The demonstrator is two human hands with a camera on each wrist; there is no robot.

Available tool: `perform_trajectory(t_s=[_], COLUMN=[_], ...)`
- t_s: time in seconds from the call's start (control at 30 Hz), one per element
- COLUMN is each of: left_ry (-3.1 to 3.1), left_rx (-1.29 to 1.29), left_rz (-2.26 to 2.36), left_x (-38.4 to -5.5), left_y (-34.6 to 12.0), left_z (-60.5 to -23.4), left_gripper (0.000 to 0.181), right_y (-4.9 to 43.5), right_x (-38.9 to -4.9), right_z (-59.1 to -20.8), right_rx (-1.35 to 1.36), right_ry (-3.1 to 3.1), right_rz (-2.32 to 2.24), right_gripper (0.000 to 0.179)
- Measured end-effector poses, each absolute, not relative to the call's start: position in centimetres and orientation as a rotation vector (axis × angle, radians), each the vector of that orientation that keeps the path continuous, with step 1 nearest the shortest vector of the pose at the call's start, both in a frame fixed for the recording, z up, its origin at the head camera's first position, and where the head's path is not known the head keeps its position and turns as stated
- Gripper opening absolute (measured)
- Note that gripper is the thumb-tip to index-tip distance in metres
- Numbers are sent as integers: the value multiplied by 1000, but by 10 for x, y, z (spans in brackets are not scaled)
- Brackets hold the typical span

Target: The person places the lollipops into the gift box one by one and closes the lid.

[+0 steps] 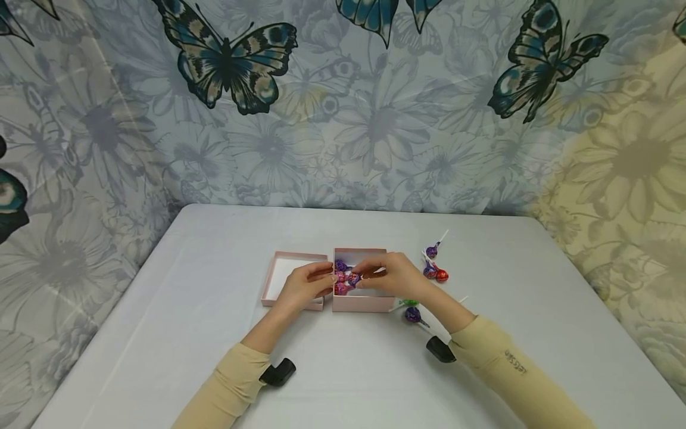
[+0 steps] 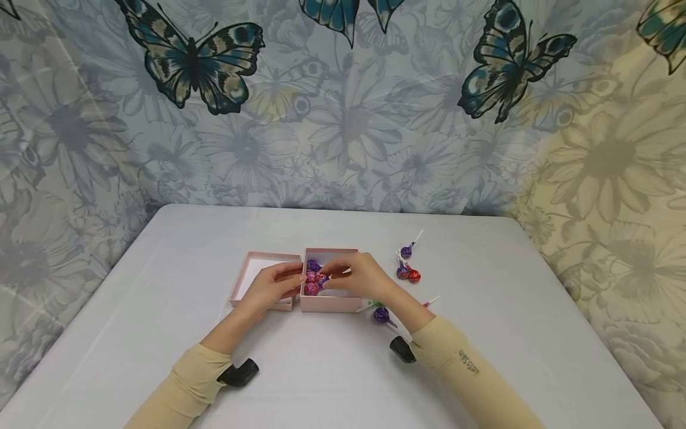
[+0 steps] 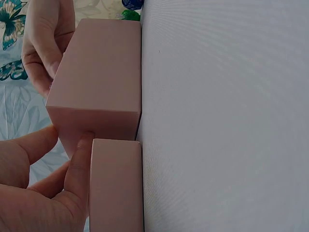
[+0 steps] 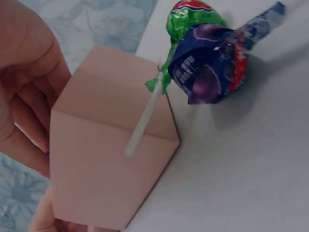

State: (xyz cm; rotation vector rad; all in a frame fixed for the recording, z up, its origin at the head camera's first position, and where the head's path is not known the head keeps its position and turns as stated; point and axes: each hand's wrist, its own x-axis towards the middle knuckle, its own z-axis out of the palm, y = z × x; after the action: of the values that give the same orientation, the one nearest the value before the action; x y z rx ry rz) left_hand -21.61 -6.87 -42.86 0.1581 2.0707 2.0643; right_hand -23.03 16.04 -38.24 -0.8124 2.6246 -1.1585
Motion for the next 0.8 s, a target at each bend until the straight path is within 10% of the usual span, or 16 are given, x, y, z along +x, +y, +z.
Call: perform_trajectory(t_s=[0.8], left_ry=[2047], left_rx=[165], left_rz=[2077], left_x=[-218], left_y=[-70], left_z=[-431], left_gripper=[44], right_y=[135], right_x=[-262], right_z=[-392], right_rx=[-1341], right_ry=[2335], right_rz=[-701], right_gripper=[18])
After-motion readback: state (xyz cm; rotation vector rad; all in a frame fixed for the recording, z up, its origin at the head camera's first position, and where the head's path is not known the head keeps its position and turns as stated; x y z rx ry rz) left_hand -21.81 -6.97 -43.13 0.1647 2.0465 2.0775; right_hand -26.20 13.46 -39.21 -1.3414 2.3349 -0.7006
